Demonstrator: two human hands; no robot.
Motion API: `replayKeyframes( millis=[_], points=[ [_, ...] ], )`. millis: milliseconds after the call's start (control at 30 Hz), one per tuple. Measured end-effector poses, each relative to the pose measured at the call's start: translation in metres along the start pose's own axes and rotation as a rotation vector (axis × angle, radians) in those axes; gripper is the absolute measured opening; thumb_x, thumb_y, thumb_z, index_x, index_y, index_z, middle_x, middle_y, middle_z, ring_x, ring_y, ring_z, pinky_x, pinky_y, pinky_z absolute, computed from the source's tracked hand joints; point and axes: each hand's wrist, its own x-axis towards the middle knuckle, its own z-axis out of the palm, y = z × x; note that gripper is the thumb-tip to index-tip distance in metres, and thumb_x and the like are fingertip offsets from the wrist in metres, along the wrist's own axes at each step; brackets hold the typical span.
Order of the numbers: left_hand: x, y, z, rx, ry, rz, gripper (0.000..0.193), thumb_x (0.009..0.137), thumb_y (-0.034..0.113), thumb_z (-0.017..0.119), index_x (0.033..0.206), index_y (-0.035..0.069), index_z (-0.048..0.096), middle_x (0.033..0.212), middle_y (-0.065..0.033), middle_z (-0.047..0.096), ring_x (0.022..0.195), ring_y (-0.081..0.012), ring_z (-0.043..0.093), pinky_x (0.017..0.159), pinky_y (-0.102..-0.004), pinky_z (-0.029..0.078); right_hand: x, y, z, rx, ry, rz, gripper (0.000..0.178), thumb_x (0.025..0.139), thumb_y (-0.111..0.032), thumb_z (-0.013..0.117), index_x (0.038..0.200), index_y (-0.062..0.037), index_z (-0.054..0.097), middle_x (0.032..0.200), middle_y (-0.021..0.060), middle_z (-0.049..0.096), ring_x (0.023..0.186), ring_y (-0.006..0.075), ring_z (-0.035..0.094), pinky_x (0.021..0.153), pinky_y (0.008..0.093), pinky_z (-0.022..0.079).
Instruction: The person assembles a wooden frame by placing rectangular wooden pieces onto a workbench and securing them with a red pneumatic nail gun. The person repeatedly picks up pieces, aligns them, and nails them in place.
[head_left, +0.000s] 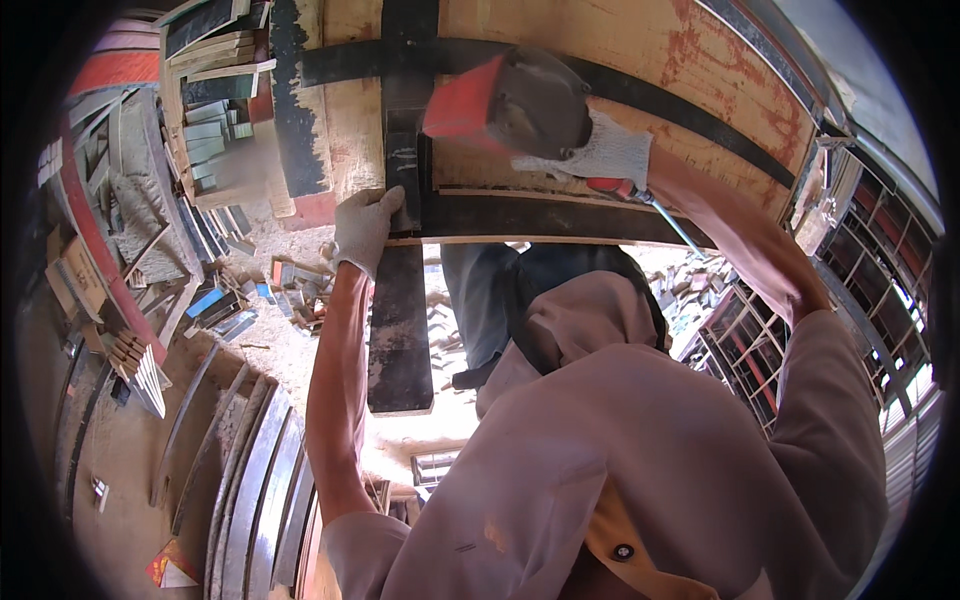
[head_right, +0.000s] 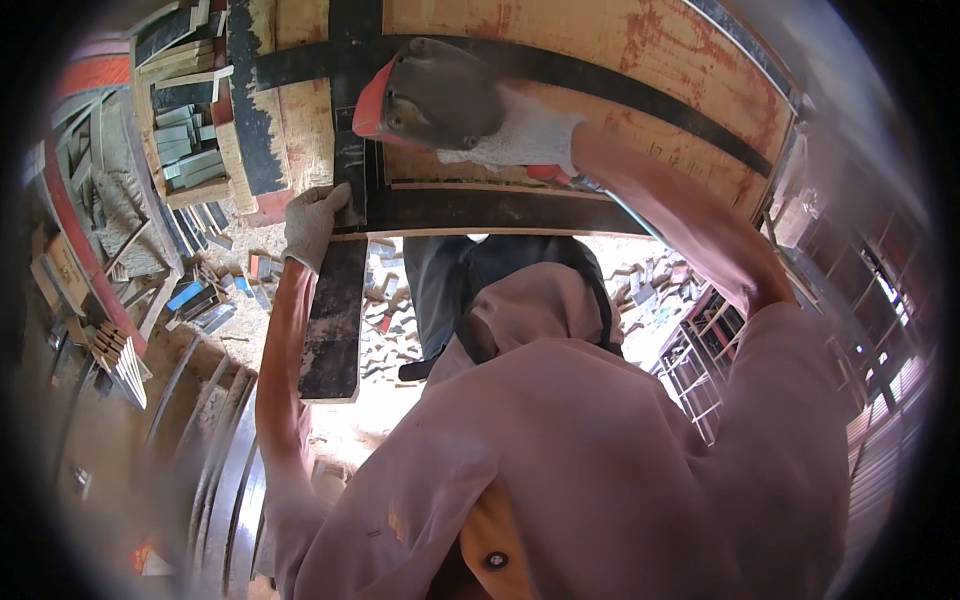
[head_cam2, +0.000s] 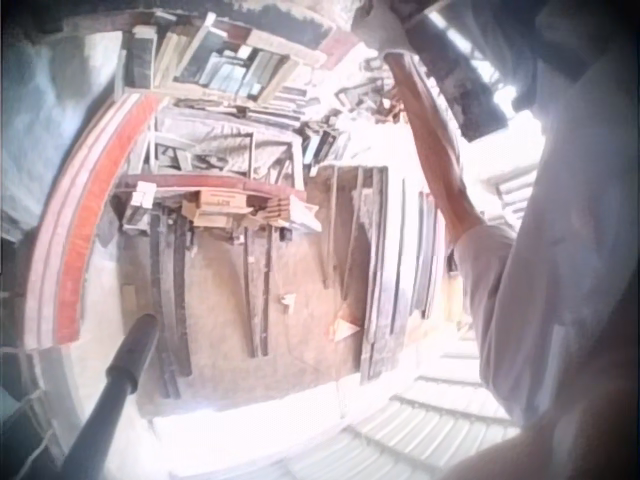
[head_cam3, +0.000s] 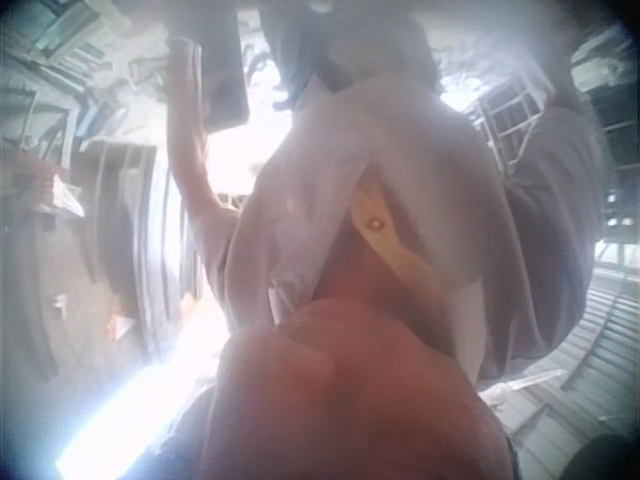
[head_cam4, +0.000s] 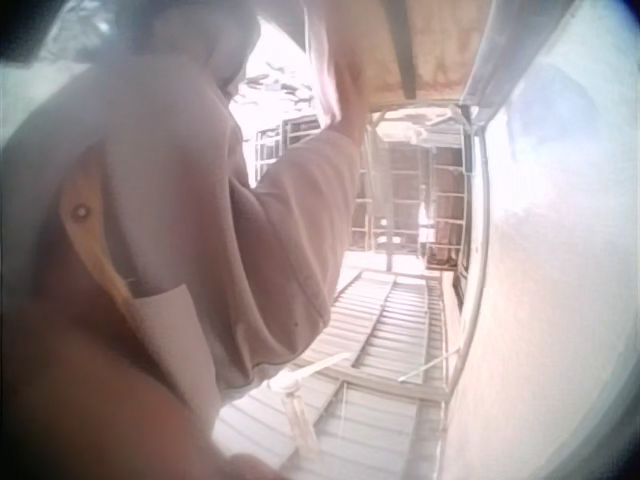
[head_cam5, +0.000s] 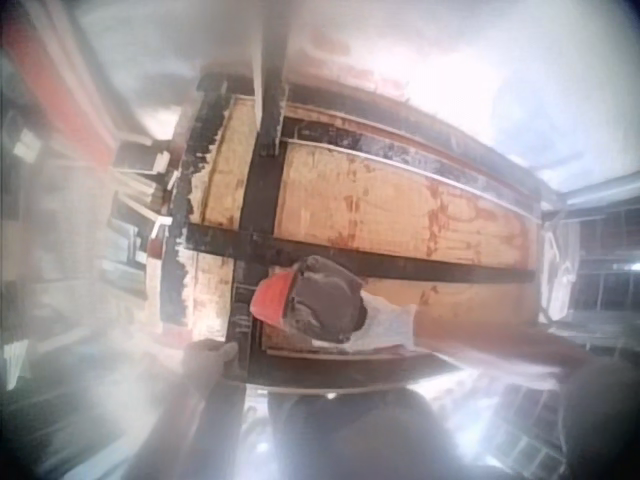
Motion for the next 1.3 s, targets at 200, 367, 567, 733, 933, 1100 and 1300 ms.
replayKeyframes(
  millis=[200,367,567,733,933,1100,1300],
  points=[
    [0.040,-0.053,0.010,-0.074,-0.067,0.009,0.050,0.089,0.037,0.071,0.114,-0.007,0.068,0.098,-0.0150,0.074,0.085,-0.0242,0.069,0.081,-0.0356,0.053,0.033,-0.001,0.013,0.453,0.005,-0.188,0.030,0.088,-0.027,0.075,0.068,-0.0081,0.062,0.049,0.0014,0.053,0.041,0.0115,0.050,0.042,0.0283,0.041],
    [0.028,-0.024,0.004,-0.293,-0.264,-0.085,0.041,0.091,0.030,0.069,0.111,-0.006,0.068,0.091,-0.0122,0.072,0.082,-0.0231,0.067,0.077,-0.0357,0.052,0.043,-0.029,0.008,0.372,0.015,-0.170,0.028,0.084,-0.016,0.069,0.061,-0.0076,0.056,0.046,0.0038,0.053,0.040,0.0133,0.053,0.042,0.0299,0.043],
    [0.018,-0.009,0.006,-0.447,-0.242,-0.087,0.029,0.092,0.024,0.068,0.102,-0.003,0.070,0.083,-0.0100,0.071,0.072,-0.0179,0.066,0.069,-0.0338,0.053,0.057,-0.039,-0.005,0.248,-0.101,-0.190,0.027,0.082,-0.014,0.065,0.058,-0.0070,0.054,0.046,0.0054,0.055,0.041,0.0140,0.056,0.044,0.0299,0.044],
    [0.021,-0.007,-0.002,-0.336,-0.298,-0.124,0.027,0.092,0.024,0.068,0.097,-0.002,0.071,0.083,-0.0106,0.071,0.067,-0.0192,0.066,0.065,-0.0335,0.053,0.048,-0.046,-0.010,0.365,0.034,-0.151,0.019,0.079,-0.016,0.066,0.065,-0.0041,0.065,0.048,0.0053,0.057,0.041,0.0150,0.055,0.045,0.0296,0.045],
    [0.024,-0.032,0.006,-0.269,-0.232,-0.088,0.031,0.090,0.026,0.072,0.096,-0.005,0.072,0.084,-0.0134,0.072,0.076,-0.0221,0.068,0.072,-0.0341,0.052,0.050,-0.060,-0.011,0.319,-0.088,-0.099,0.017,0.075,-0.015,0.067,0.063,-0.0042,0.063,0.049,0.0070,0.057,0.040,0.0158,0.055,0.045,0.0316,0.045],
    [0.020,-0.022,0.005,-0.380,-0.243,-0.143,0.027,0.090,0.021,0.072,0.098,-0.005,0.073,0.082,-0.0109,0.072,0.074,-0.0190,0.067,0.071,-0.0346,0.052,0.061,-0.048,-0.008,0.268,-0.081,-0.107,0.020,0.074,-0.013,0.067,0.058,-0.0059,0.058,0.047,0.0064,0.055,0.039,0.0154,0.053,0.043,0.0301,0.044],
    [0.011,-0.005,0.000,-0.302,-0.209,-0.151,0.027,0.089,0.020,0.074,0.100,-0.005,0.073,0.084,-0.0104,0.073,0.075,-0.0183,0.067,0.072,-0.0331,0.052,0.073,-0.037,-0.006,0.191,-0.070,-0.138,0.019,0.075,-0.014,0.066,0.060,-0.0053,0.061,0.047,0.0049,0.054,0.039,0.0155,0.054,0.044,0.0291,0.044]
  ],
)
